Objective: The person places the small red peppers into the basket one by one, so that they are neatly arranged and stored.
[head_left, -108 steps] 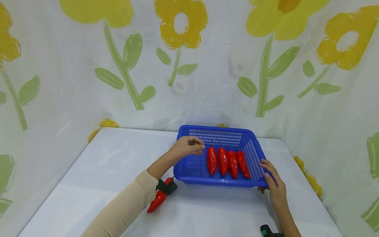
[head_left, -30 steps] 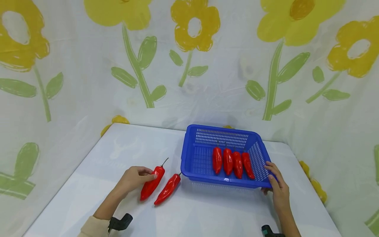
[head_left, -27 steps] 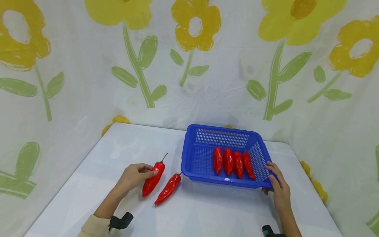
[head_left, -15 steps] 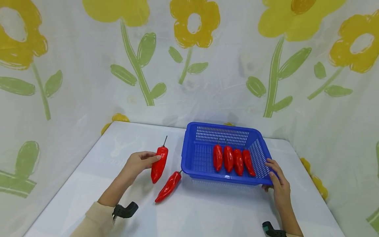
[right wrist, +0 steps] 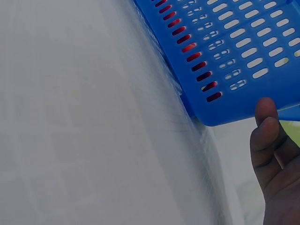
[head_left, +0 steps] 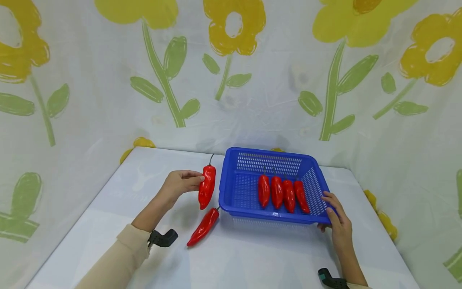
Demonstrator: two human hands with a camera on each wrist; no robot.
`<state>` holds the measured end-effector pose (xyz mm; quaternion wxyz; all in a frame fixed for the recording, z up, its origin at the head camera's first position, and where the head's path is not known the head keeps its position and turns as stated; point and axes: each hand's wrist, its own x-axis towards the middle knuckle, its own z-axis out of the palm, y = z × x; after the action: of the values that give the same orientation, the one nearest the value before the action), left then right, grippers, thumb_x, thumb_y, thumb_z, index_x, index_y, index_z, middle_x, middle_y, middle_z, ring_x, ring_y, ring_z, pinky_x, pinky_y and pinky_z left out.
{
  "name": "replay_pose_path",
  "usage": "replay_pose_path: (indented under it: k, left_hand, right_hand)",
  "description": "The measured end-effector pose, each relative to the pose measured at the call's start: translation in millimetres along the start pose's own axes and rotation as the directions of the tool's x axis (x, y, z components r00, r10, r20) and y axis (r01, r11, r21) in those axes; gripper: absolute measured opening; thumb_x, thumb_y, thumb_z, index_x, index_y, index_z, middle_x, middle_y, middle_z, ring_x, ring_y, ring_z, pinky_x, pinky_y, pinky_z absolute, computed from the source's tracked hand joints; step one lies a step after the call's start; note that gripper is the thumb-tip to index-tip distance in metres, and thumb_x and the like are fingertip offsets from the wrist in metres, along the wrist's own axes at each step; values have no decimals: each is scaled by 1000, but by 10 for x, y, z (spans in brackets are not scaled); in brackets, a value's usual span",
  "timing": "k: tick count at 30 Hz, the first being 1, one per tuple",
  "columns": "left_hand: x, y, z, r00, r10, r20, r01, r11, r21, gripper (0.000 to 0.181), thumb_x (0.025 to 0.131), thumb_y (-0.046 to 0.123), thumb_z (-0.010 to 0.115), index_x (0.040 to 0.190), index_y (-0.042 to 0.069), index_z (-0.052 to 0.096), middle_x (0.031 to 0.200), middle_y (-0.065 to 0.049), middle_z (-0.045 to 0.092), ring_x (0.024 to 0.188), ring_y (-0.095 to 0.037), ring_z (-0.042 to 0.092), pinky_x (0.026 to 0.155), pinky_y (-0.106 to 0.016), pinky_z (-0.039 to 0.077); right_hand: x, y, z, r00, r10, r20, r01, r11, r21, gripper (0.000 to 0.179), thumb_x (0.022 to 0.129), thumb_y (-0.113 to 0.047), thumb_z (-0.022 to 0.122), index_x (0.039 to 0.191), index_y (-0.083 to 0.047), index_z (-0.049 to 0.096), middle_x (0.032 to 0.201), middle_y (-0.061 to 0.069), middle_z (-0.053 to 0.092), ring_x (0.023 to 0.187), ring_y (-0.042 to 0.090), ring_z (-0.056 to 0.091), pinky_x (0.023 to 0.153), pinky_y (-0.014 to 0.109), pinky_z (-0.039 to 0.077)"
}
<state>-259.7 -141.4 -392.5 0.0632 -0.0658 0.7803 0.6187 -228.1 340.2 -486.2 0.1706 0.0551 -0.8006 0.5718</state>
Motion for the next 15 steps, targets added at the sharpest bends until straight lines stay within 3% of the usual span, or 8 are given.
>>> replay_pose_path:
  k: [6,15]
  left_hand:
    - [64,148,62,998,48,40,-48,999,-16,42,94,27,72,123,-2,65,114,-17,69,98,-28,72,96,-45,53]
    - [216,337,274,993,98,72,-96,995,-26,36,93,23,73,119,0,68,110,-16,71,96,-27,72,90,-41,56]
  right_hand:
    - [3,9,-3,1000,1,2,-1,1000,2,40,108,-20,42,144,-6,51,154,-1,39,66,17,61,52,25,55]
    - [6,20,4,1000,12,-5,-12,1000,3,39,108,-18,42,145,-6,51,154,-3,39,65,19,61,52,25,55]
